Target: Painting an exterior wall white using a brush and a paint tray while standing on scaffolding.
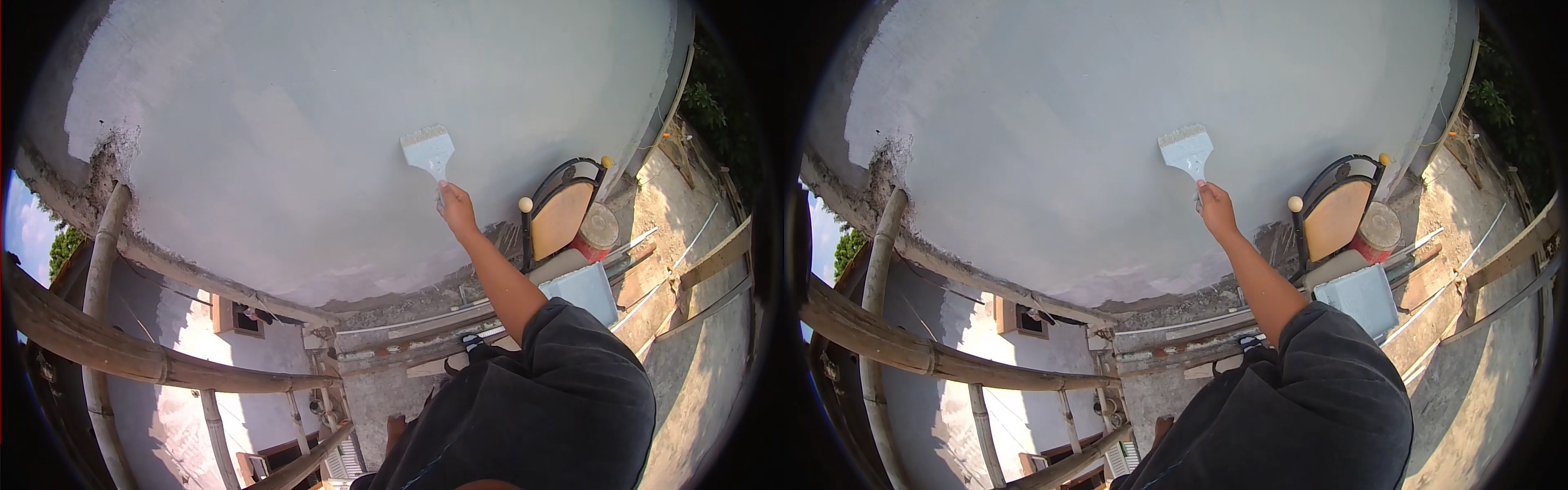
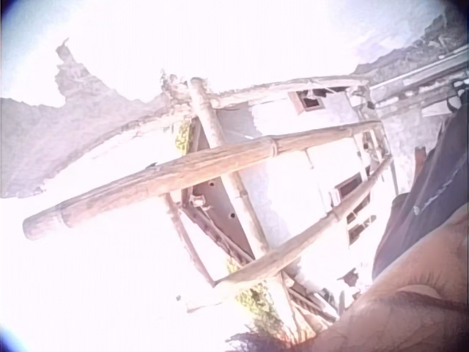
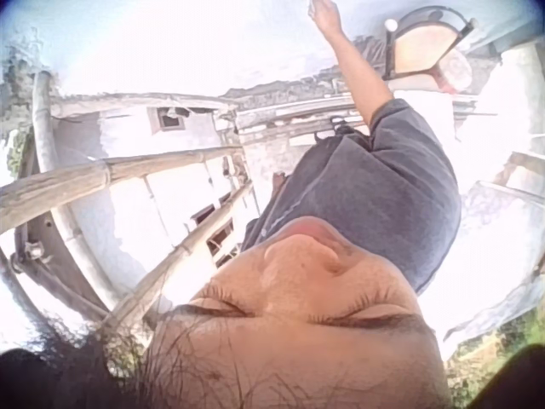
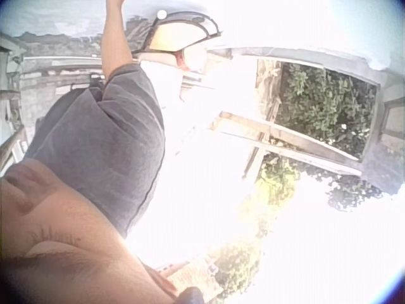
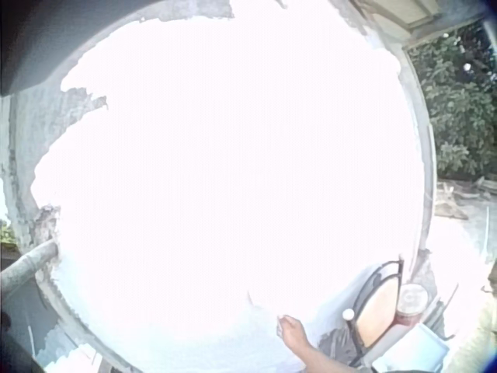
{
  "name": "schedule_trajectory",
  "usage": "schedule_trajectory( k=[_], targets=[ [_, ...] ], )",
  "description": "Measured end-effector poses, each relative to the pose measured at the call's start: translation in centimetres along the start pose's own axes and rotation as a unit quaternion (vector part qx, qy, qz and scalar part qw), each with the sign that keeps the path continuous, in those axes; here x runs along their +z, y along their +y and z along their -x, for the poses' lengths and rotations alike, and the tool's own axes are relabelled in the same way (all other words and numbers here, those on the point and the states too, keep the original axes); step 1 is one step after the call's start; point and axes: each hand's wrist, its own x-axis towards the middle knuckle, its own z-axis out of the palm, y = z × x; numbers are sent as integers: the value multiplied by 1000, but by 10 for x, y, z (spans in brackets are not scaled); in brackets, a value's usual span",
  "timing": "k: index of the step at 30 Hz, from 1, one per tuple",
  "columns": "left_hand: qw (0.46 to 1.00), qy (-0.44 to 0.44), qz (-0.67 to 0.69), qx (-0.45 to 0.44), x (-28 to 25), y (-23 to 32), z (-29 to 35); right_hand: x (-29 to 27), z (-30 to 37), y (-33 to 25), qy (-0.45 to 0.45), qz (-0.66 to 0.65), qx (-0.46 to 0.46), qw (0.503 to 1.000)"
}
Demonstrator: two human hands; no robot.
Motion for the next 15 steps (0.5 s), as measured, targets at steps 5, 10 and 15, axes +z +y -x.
schedule_trajectory(
  k=[5, 10, 15],
  targets=[
    [977, -20, 204, -64, -48, 61, 41, -80, 28, 78, 130, 366, 121, 913],
    [975, -29, 197, 101, -30, 14, 44, -117, 102, 85, 130, 323, 195, 917],
    [942, -99, 183, 263, 14, -43, 4, -195, 185, 56, 179, 322, 177, 913]
  ],
)
